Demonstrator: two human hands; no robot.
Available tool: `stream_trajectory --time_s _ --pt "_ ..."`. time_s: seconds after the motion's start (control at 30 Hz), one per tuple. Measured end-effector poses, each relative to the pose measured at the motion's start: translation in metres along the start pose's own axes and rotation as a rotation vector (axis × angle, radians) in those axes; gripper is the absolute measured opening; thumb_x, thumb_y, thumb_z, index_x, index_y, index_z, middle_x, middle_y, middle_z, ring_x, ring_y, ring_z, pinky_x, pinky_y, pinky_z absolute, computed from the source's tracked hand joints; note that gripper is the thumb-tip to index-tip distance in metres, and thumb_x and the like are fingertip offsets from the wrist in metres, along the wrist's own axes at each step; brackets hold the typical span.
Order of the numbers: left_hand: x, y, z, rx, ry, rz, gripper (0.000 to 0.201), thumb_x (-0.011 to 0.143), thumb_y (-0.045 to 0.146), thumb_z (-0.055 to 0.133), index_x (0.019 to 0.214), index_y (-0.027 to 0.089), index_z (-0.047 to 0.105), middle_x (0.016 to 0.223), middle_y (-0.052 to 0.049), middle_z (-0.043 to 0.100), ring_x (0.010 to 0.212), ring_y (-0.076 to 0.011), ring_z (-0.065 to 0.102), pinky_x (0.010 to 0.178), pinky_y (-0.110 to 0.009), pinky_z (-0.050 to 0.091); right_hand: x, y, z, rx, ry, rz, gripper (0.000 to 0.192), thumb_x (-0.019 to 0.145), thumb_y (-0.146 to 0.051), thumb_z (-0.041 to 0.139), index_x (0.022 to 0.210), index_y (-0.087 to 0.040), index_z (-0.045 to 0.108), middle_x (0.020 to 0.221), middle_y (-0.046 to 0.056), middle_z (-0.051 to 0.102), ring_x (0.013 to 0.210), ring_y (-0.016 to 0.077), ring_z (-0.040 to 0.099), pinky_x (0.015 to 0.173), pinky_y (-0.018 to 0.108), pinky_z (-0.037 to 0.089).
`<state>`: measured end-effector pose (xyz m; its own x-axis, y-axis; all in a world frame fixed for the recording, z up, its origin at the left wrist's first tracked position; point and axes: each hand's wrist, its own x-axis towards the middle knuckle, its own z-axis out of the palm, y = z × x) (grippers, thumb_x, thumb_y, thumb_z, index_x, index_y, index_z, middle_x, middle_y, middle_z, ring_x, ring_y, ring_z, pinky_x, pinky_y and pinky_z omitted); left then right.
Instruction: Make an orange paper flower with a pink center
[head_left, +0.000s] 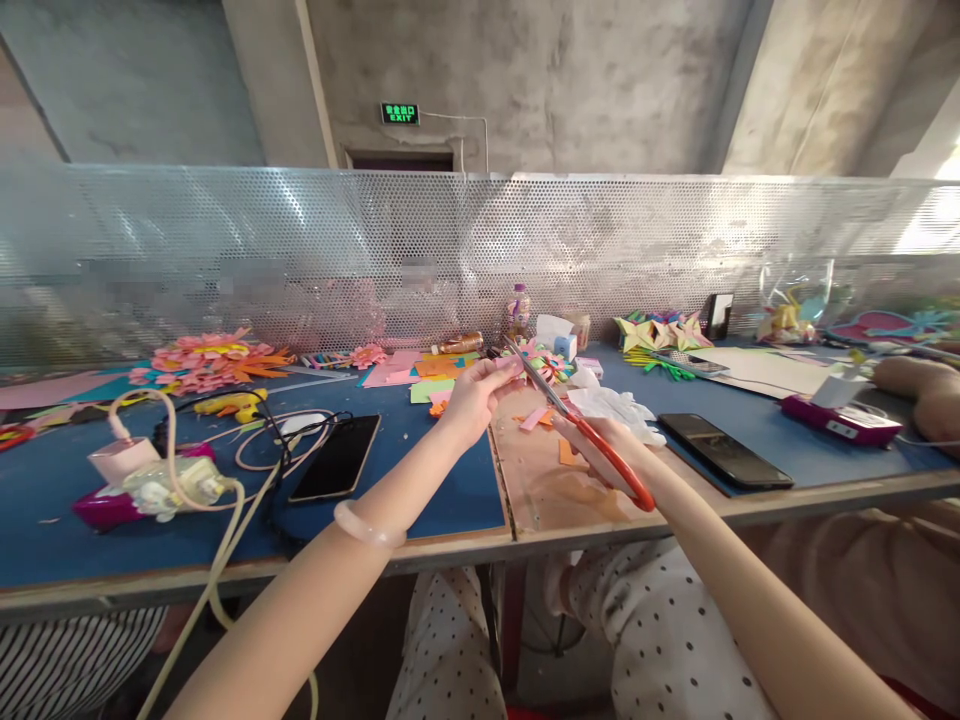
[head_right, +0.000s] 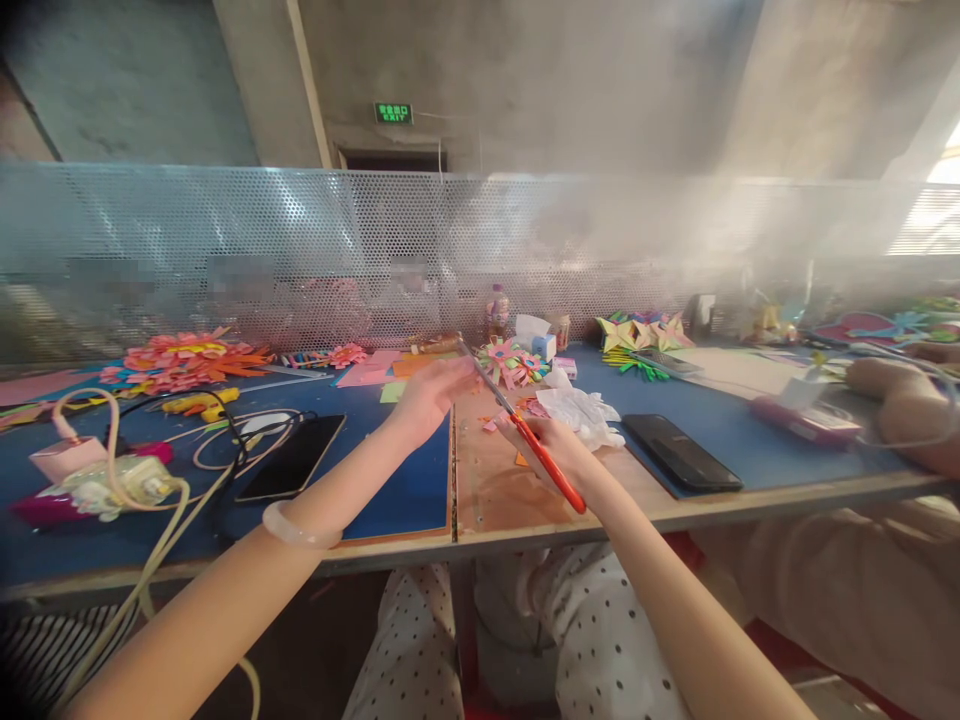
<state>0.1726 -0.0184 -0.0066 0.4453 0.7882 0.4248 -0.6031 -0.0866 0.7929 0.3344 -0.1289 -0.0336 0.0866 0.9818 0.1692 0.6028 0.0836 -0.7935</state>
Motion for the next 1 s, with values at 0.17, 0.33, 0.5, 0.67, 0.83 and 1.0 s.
stream_trajectory --time_s 0.17,0.33,0.5,0.67,0.83,1.0 --pt "0.001 -0.002 -0.003 -0.004 -0.008 0.005 0.004 0.071 0.012 0.070 0.074 0.013 0.068 0.093 -0.008 0.072 0.092 -0.0192 0.066 0.089 -0.035 0.047 0.002 -0.001 0.001 -0.016 0.016 0.007 0.054 0.079 -0.069 0.046 0.062 -0.018 0.044 0.048 -0.004 0.038 0.038 0.0096 0.039 0.036 0.020 0.029" --pt "0.001 -0.002 -0.003 0.003 -0.006 0.011 0.004 0.070 0.012 0.071 0.073 0.013 0.067 0.092 -0.007 0.072 0.091 -0.0185 0.066 0.087 -0.034 0.048 0.002 0.003 0.002 -0.025 0.033 0.006 0.055 0.079 -0.070 0.046 0.063 -0.017 0.046 0.051 -0.002 0.043 0.039 0.0102 0.041 0.037 0.021 0.032" --pt "0.000 0.000 -0.001 0.014 0.001 0.009 0.005 0.069 0.013 0.071 0.070 0.013 0.066 0.092 -0.008 0.072 0.091 -0.0195 0.066 0.087 -0.034 0.048 0.001 0.009 0.003 -0.041 0.049 0.000 0.054 0.079 -0.069 0.047 0.062 -0.018 0.045 0.052 -0.001 0.046 0.039 0.0103 0.040 0.036 0.021 0.030" --pt "-0.001 0.002 0.000 0.024 0.031 0.013 0.006 0.068 0.012 0.070 0.069 0.013 0.064 0.087 -0.008 0.072 0.088 -0.0199 0.067 0.084 -0.036 0.049 -0.001 0.007 0.002 -0.043 0.036 -0.002 0.054 0.080 -0.068 0.047 0.060 -0.018 0.041 0.045 -0.003 0.040 0.037 0.0102 0.038 0.035 0.021 0.029" --pt "-0.001 0.002 -0.002 0.035 0.078 0.026 0.008 0.067 0.012 0.070 0.069 0.015 0.062 0.080 -0.004 0.070 0.080 -0.0171 0.066 0.079 -0.033 0.050 -0.004 0.004 0.002 -0.042 0.025 -0.011 0.054 0.080 -0.068 0.046 0.059 -0.019 0.038 0.046 -0.004 0.039 0.038 0.0101 0.039 0.036 0.021 0.030" --pt "-0.001 0.003 -0.005 0.046 0.135 0.000 0.010 0.068 0.015 0.071 0.071 0.017 0.062 0.076 0.000 0.068 0.069 -0.0109 0.063 0.060 -0.022 0.046 -0.003 0.004 0.002 -0.065 0.024 -0.026 0.055 0.079 -0.069 0.046 0.059 -0.019 0.037 0.050 -0.004 0.038 0.040 0.0100 0.039 0.037 0.021 0.031"
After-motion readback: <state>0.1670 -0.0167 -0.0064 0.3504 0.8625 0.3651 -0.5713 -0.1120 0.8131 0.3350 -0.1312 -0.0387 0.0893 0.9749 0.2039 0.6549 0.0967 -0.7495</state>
